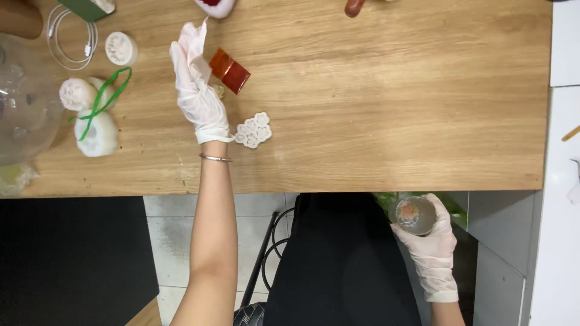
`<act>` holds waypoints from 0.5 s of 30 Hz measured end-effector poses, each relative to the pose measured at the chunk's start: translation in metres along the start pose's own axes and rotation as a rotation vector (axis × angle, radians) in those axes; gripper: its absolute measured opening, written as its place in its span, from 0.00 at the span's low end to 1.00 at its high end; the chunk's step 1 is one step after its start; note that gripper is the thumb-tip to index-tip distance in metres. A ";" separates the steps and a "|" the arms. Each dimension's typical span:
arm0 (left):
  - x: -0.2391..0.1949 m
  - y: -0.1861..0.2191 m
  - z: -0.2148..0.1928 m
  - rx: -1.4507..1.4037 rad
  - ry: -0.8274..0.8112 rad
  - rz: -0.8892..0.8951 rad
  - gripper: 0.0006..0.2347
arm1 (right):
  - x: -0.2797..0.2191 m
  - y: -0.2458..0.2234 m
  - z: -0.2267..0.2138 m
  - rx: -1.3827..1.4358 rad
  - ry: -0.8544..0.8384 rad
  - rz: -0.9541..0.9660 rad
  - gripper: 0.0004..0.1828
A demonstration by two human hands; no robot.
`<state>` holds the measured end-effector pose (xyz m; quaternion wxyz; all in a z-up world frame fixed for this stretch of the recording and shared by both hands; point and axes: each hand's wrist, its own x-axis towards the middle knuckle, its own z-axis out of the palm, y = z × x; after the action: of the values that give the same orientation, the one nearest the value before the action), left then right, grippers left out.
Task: The person removes hardened pink wax shapes from silicone molds by hand and sets the finished pieces on the table. They then wipe the wooden table surface with a tissue and use a heat gun to melt away wax residue on the tabletop.
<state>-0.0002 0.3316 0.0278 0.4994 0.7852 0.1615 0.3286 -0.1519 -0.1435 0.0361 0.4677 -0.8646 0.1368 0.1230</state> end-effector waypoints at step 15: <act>-0.085 0.026 0.149 1.158 -0.636 -0.090 0.27 | 0.000 -0.013 0.008 0.047 -0.031 0.002 0.48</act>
<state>0.0371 0.1695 -0.0220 0.0329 0.9781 0.1892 -0.0804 -0.1479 -0.1299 0.0415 0.4899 -0.8511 0.1333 0.1338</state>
